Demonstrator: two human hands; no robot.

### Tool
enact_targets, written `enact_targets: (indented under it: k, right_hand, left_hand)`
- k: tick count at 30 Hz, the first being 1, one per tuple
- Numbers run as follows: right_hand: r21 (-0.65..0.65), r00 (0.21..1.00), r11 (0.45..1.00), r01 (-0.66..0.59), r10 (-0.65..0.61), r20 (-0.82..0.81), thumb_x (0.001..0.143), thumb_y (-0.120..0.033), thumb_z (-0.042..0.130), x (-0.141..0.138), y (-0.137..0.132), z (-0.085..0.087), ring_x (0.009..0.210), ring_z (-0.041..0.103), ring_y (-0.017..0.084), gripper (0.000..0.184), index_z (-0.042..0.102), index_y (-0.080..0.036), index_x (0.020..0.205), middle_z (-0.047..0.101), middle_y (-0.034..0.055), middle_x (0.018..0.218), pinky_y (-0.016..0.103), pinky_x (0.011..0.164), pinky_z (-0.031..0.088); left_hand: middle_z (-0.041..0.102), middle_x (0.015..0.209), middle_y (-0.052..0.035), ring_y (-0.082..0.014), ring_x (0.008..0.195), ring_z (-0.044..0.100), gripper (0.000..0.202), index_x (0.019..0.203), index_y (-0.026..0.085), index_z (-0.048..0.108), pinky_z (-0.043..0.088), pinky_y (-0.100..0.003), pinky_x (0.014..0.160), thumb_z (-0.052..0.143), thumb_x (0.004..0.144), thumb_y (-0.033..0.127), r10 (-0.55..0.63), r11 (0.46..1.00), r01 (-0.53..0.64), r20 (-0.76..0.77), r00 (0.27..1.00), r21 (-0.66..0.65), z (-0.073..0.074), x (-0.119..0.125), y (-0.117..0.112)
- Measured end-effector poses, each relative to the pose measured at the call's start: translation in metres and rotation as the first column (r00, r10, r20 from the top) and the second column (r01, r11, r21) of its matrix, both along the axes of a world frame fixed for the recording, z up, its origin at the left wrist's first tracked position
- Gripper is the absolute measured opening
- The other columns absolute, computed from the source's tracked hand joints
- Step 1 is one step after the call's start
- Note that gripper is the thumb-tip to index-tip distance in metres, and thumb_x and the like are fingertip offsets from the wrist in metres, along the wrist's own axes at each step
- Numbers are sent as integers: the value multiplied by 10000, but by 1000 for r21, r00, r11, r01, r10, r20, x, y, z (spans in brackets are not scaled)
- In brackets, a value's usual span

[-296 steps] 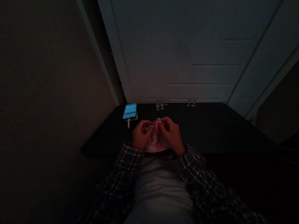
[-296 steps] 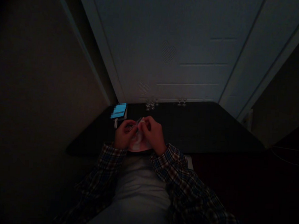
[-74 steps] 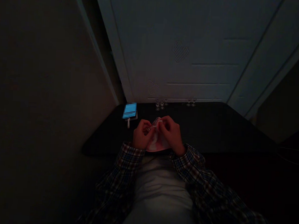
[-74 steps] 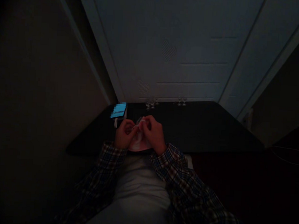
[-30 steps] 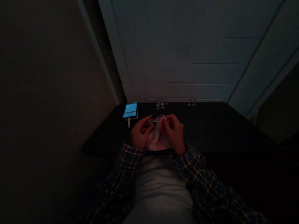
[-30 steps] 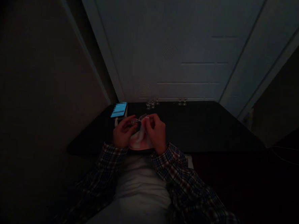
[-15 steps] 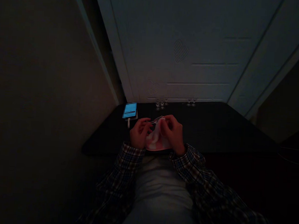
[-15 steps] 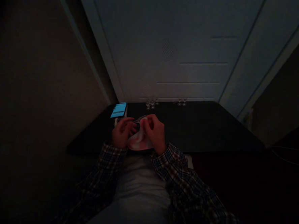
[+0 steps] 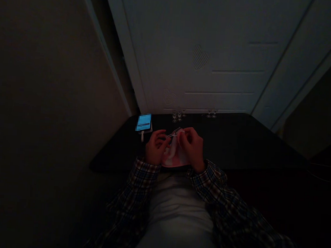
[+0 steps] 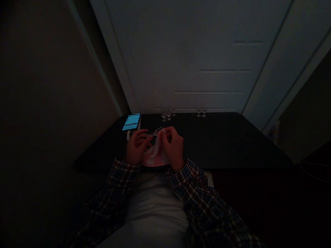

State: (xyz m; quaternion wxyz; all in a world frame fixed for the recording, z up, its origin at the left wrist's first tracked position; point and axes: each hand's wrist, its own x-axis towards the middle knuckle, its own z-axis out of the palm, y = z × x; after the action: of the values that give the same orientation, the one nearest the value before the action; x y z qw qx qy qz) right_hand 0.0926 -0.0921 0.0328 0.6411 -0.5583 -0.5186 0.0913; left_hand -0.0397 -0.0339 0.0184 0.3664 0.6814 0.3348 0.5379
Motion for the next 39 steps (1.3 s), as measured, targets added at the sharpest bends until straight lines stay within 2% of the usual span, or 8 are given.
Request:
enact_targets:
  k: [4, 6, 14, 19, 23, 30, 35, 39]
  right_hand:
    - [-4, 1000, 1000, 4, -4, -24, 856, -381, 446, 0, 0, 0, 593, 575, 121, 217, 558, -195, 854, 610, -9, 680, 211, 543, 420]
    - [-1, 1000, 1000, 7, -7, -25, 854, -385, 450, 0, 1, -1, 589, 573, 121, 218, 559, -196, 854, 606, -12, 674, 211, 542, 418]
    - [15, 999, 999, -28, 28, -18, 858, -385, 455, -1, -1, 1, 587, 571, 114, 218, 562, -195, 856, 598, -18, 669, 205, 539, 414]
    - [36, 999, 998, -46, 46, -8, 859, -374, 455, -1, -2, 2, 608, 582, 118, 206, 561, -197, 859, 612, -13, 689, 210, 556, 420]
    - [27, 999, 999, -38, 38, -4, 860, -365, 445, -1, -1, 1, 622, 585, 122, 196, 553, -202, 867, 610, -13, 702, 217, 573, 426]
    - [10, 1000, 1000, 10, -10, -22, 858, -380, 443, 0, 1, -1, 589, 575, 121, 215, 555, -197, 871, 599, -16, 667, 211, 537, 415]
    - [25, 1000, 1000, -3, 3, -25, 857, -379, 453, 0, 1, -1, 627, 590, 125, 214, 565, -198, 879, 616, -6, 708, 214, 569, 430]
    - [18, 1000, 1000, -20, 20, -19, 858, -399, 447, 0, 1, -2, 637, 595, 132, 247, 581, -197, 905, 628, 2, 721, 223, 582, 437]
  left_hand:
    - [599, 929, -32, -80, 572, 600, 498, 1141, 207, 485, 469, -173, 479, 675, 686, 277, -23, 999, 23, -14, 1000, 28, 1, 0, -1]
    - [595, 936, -29, -77, 563, 601, 457, 1130, 217, 496, 465, -170, 466, 656, 706, 277, -22, 999, 22, -27, 999, 32, 1, 0, -2]
    - [606, 822, -5, -83, 531, 587, 238, 924, 197, 564, 429, -160, 423, 624, 739, 333, 14, 1000, -13, -32, 999, 19, 0, -1, 0]
    - [607, 682, 0, -101, 537, 583, 192, 804, 184, 555, 420, -167, 423, 554, 788, 376, -34, 998, 31, -45, 998, -46, -1, -2, 2]
    - [602, 722, 2, -95, 528, 578, 209, 928, 202, 554, 430, -174, 427, 584, 768, 332, -79, 996, 78, -17, 997, -51, 0, -1, 1]
    - [595, 872, -10, -91, 562, 603, 492, 1163, 240, 438, 463, -174, 455, 642, 716, 254, -106, 994, 106, -8, 994, -27, -1, 1, -1]
    - [608, 879, -17, -83, 538, 592, 308, 1058, 225, 511, 438, -161, 425, 584, 764, 284, -104, 994, 103, -38, 994, -28, -2, 1, 0]
    - [623, 822, -10, -95, 532, 593, 268, 1032, 222, 524, 432, -168, 419, 564, 779, 300, -99, 994, 97, -44, 994, -43, -3, 1, 1]
